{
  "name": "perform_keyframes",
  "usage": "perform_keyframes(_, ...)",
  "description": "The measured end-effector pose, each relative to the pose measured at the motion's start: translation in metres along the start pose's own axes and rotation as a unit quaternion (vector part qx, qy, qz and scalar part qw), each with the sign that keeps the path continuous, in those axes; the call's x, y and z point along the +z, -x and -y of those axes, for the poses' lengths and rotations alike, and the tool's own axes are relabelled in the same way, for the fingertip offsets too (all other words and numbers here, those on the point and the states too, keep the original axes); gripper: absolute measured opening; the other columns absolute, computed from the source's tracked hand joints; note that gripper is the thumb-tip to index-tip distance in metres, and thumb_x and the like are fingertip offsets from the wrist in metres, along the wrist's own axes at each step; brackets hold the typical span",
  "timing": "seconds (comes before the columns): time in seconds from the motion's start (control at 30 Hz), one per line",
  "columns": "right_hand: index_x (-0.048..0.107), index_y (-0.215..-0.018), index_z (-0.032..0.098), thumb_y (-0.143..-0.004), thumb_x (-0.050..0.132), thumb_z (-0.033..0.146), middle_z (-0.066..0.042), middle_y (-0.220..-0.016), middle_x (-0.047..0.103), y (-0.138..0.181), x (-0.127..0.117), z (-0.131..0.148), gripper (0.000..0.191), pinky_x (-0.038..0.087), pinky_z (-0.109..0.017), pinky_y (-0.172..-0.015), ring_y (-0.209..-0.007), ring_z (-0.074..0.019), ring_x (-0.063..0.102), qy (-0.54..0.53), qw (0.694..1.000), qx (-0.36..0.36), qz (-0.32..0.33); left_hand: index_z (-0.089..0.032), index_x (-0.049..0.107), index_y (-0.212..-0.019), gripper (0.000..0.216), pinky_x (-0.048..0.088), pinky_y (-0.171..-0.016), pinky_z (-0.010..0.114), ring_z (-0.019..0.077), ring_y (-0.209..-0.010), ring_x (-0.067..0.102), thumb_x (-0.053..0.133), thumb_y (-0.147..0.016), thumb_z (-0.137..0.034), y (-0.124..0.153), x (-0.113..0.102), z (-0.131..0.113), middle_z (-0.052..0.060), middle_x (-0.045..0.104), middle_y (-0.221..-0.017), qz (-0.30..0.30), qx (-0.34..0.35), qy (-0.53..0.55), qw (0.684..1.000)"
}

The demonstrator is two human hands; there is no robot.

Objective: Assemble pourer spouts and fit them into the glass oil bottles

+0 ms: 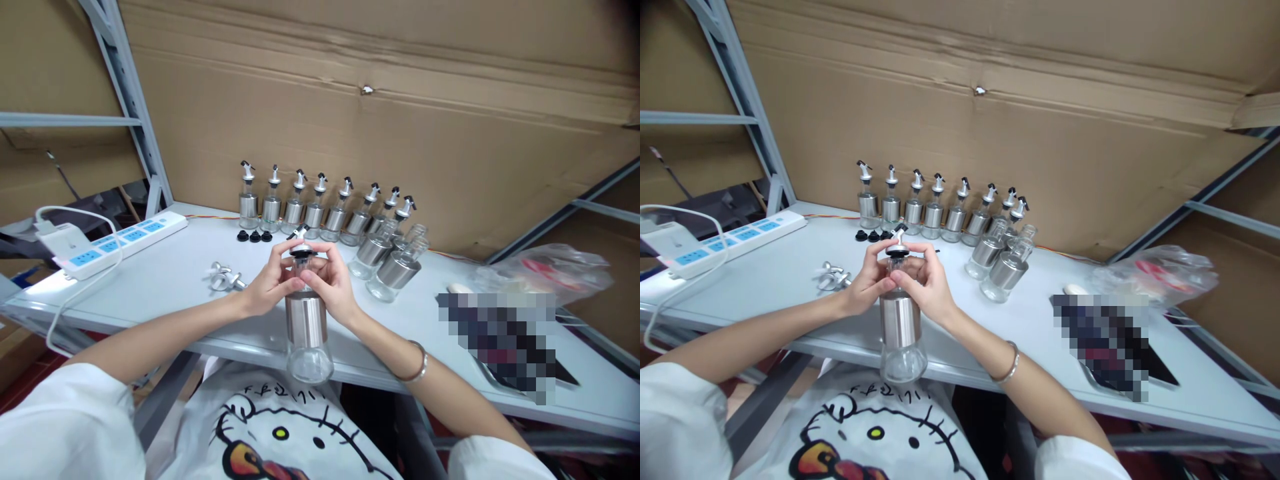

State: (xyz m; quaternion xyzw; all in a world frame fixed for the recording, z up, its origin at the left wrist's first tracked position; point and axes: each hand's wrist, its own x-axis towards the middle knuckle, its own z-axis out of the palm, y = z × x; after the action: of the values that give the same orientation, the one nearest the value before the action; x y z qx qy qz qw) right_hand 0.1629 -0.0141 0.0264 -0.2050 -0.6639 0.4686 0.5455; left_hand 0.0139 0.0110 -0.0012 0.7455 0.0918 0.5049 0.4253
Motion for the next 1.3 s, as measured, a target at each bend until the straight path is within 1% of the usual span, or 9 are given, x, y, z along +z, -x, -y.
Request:
perform_keyframes(0.13,0.042,-0.106,0.025,-0.077,0.072,0.044,-0.001,-0.086,0.071,-0.0008,0.0004,0.0033,0.045,0.058,-0.034,-0.070,-0.074,-0.0172,0.071,0.003,1.000,0.016,-0.007,-0.032,0.027,-0.133,0.057,0.048,-0.058,0.019,0.0094,-0.068,0.061,0.061,-0.088,-0.044,-0.0005,0.0010,-0.0023,0.001,0.059,-0.092,-0.005,-0.005,0.012,1.000)
perform_keyframes(0.27,0.041,-0.109,0.027,-0.076,0.073,0.044,0.001,-0.083,0.069,-0.0021,0.0011,0.0058,0.048,0.058,-0.032,-0.066,-0.070,-0.0161,0.070,-0.001,1.000,0.014,-0.007,-0.032,0.028,-0.129,0.059,0.046,-0.055,0.017,0.0067,-0.063,0.059,0.065,-0.085,-0.044,0.0003,0.0018,-0.0021,0.001,0.059,-0.093,-0.019,-0.029,0.024,0.999)
perform_keyframes(0.4,0.043,-0.105,0.025,-0.076,0.073,0.042,0.000,-0.085,0.070,-0.0027,0.0006,0.0053,0.045,0.057,-0.030,-0.064,-0.070,-0.0150,0.070,-0.003,1.000,0.013,-0.012,-0.031,0.029,-0.125,0.061,0.047,-0.053,0.016,0.0063,-0.061,0.059,0.069,-0.082,-0.044,0.0005,0.0034,-0.0012,0.000,0.061,-0.093,-0.040,-0.044,0.041,0.997)
perform_keyframes(0.53,0.043,-0.101,0.025,-0.075,0.074,0.041,0.002,-0.081,0.070,-0.0031,-0.0005,0.0041,0.043,0.055,-0.027,-0.058,-0.063,-0.0128,0.068,-0.006,1.000,0.010,-0.021,-0.029,0.032,-0.120,0.055,0.047,-0.051,0.015,0.0063,-0.058,0.061,0.069,-0.082,-0.044,-0.0009,0.0045,-0.0010,-0.001,0.064,-0.091,-0.038,-0.048,0.055,0.997)
perform_keyframes(0.67,0.044,-0.100,0.025,-0.075,0.074,0.040,0.004,-0.073,0.068,-0.0026,-0.0005,0.0046,0.041,0.051,-0.024,-0.051,-0.056,-0.0109,0.065,-0.009,1.000,0.003,-0.019,-0.028,0.033,-0.117,0.055,0.044,-0.048,0.013,0.0046,-0.053,0.059,0.071,-0.080,-0.043,-0.0004,0.0048,-0.0006,-0.002,0.065,-0.087,-0.045,-0.037,0.052,0.997)
perform_keyframes(0.77,0.044,-0.099,0.024,-0.074,0.074,0.040,0.005,-0.069,0.068,-0.0014,0.0001,0.0059,0.042,0.049,-0.023,-0.049,-0.052,-0.0110,0.063,-0.012,1.000,0.010,-0.020,-0.029,0.033,-0.117,0.056,0.047,-0.050,0.015,0.0062,-0.056,0.061,0.072,-0.079,-0.044,0.0016,0.0049,0.0009,-0.001,0.066,-0.089,-0.046,-0.034,0.050,0.997)
perform_keyframes(0.9,0.044,-0.098,0.024,-0.073,0.075,0.038,0.005,-0.068,0.069,-0.0003,0.0010,0.0075,0.042,0.050,-0.022,-0.049,-0.052,-0.0111,0.065,-0.013,0.999,0.026,-0.028,-0.030,0.034,-0.117,0.054,0.048,-0.052,0.017,0.0077,-0.058,0.063,0.071,-0.080,-0.043,0.0030,0.0055,0.0023,-0.001,0.067,-0.091,-0.043,-0.024,0.055,0.997)
perform_keyframes(1.1,0.043,-0.091,0.023,-0.071,0.077,0.037,0.001,-0.079,0.074,-0.0006,0.0016,0.0078,0.041,0.055,-0.024,-0.055,-0.062,-0.0137,0.070,-0.027,0.998,0.042,-0.045,-0.028,0.033,-0.121,0.056,0.043,-0.047,0.012,0.0036,-0.051,0.057,0.070,-0.082,-0.040,0.0005,0.0061,-0.0011,-0.003,0.063,-0.085,-0.039,-0.022,0.061,0.997)
perform_keyframes(1.3,0.043,-0.088,0.022,-0.070,0.078,0.039,0.001,-0.075,0.074,-0.0006,0.0025,0.0084,0.043,0.056,-0.024,-0.055,-0.061,-0.0140,0.071,-0.029,0.997,0.044,-0.049,-0.028,0.036,-0.118,0.052,0.047,-0.052,0.013,0.0053,-0.057,0.060,0.071,-0.081,-0.041,0.0005,0.0057,-0.0024,-0.003,0.064,-0.085,-0.040,-0.027,0.067,0.997)
